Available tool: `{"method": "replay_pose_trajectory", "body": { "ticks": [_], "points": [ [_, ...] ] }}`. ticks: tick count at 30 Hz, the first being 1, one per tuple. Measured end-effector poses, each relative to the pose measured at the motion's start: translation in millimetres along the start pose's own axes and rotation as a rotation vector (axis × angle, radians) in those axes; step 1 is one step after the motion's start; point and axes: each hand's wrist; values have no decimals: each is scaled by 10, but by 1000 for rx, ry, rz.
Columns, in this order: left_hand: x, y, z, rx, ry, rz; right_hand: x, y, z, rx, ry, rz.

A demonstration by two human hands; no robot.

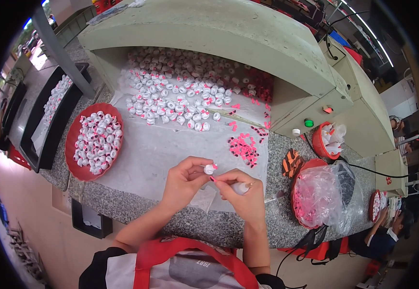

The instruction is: Applying glue to small toy components and assembling them on a factory production line.

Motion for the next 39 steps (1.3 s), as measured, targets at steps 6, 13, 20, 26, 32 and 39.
{"method": "replay_pose_trajectory", "body": {
  "ticks": [6,13,20,26,32,39],
  "points": [
    [-63,-42,37,20,152,59,78,61,4,-7,-45,85],
    [-188,-158,53,130,98,122,35,110,74,-112,-106,129],
    [-147,-16,103,125,69,196,-3,52,106,-98,-185,-6],
    [-12,78,106,57,87,130,-138,-6,16,-67,-103,-56],
    [137,29,6,-31,-339,332,-257,71,6,-125,-399,125],
    [-218,-61,214,197,77,79,-251,-58,31,80,-269,-289]
  ]
}}
Point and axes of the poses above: each hand's wrist, its own z-axis away from the middle knuckle, its own y-axis out of the palm, x = y × z, and after that the axes turned 14 degrees about -x, right-handed
